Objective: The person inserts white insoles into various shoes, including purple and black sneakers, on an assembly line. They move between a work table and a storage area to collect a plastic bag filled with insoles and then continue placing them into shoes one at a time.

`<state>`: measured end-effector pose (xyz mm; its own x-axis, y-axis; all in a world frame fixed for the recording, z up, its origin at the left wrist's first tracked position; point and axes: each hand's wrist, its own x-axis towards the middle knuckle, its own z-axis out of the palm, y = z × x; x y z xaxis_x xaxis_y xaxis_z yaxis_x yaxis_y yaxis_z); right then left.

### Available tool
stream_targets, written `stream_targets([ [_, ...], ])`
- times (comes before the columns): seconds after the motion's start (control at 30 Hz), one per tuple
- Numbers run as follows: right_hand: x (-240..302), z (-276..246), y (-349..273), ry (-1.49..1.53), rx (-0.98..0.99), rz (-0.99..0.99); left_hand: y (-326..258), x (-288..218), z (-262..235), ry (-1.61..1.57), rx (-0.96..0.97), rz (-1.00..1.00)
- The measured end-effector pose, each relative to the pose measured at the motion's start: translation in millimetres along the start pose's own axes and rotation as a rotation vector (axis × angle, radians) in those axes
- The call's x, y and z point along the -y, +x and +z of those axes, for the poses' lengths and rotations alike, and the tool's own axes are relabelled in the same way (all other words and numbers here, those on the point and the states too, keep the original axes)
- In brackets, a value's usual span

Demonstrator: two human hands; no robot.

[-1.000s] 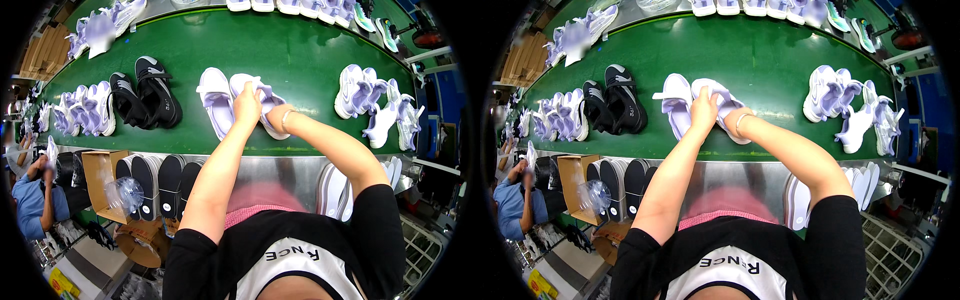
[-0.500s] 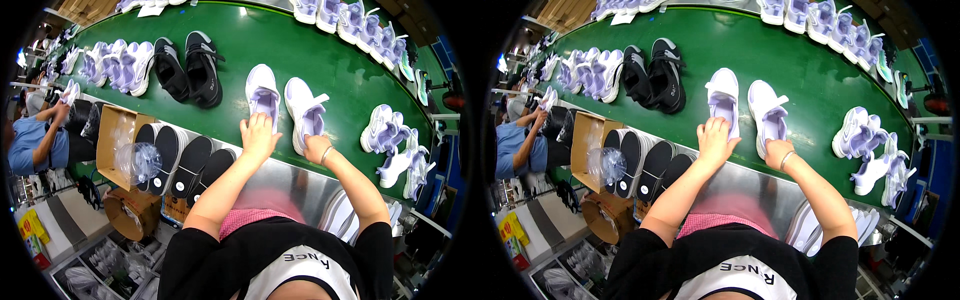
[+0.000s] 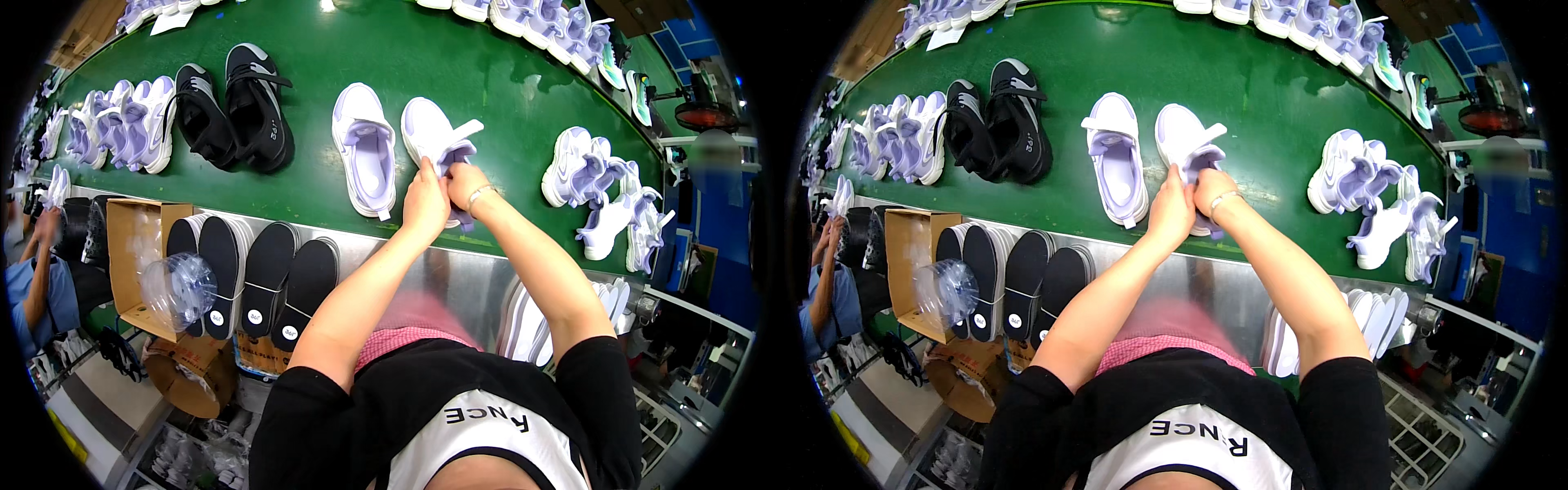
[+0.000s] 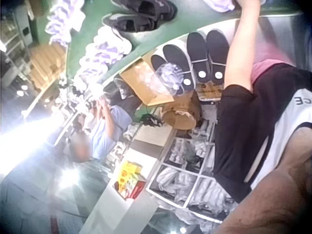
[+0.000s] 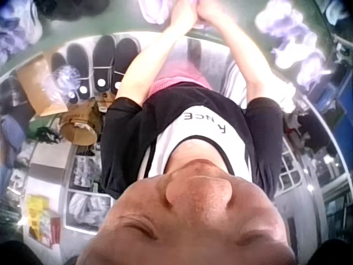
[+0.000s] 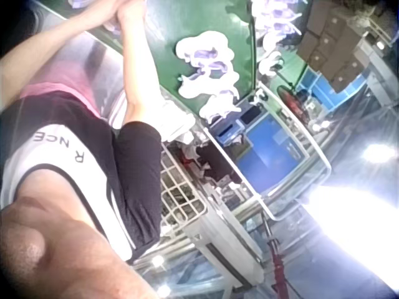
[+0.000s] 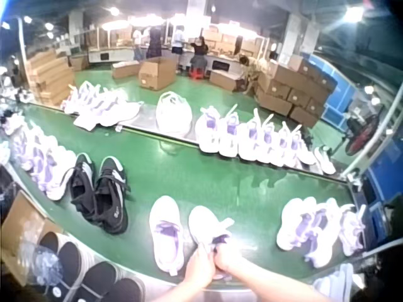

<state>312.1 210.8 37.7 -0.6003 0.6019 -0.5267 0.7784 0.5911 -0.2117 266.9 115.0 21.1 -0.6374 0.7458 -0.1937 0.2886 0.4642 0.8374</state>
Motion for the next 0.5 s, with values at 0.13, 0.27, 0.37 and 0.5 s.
stream_targets([
  [0.13, 39, 2, 2, -0.273, 0.208, 0.066, -2, 29, -15, -0.1, 0.092, 0.04],
  [0.27, 40, 16, 10, -0.271, 0.179, 0.068, -1, 31, -21, 0.04, 0.134, 0.015],
  [0.37, 43, 18, 10, -0.296, 0.17, 0.064, 0, 34, -22, -0.044, 0.059, 0.056],
  [0.5, 33, -7, -9, -0.242, 0.145, -0.041, 2, 17, -21, 0.089, 0.121, 0.027],
])
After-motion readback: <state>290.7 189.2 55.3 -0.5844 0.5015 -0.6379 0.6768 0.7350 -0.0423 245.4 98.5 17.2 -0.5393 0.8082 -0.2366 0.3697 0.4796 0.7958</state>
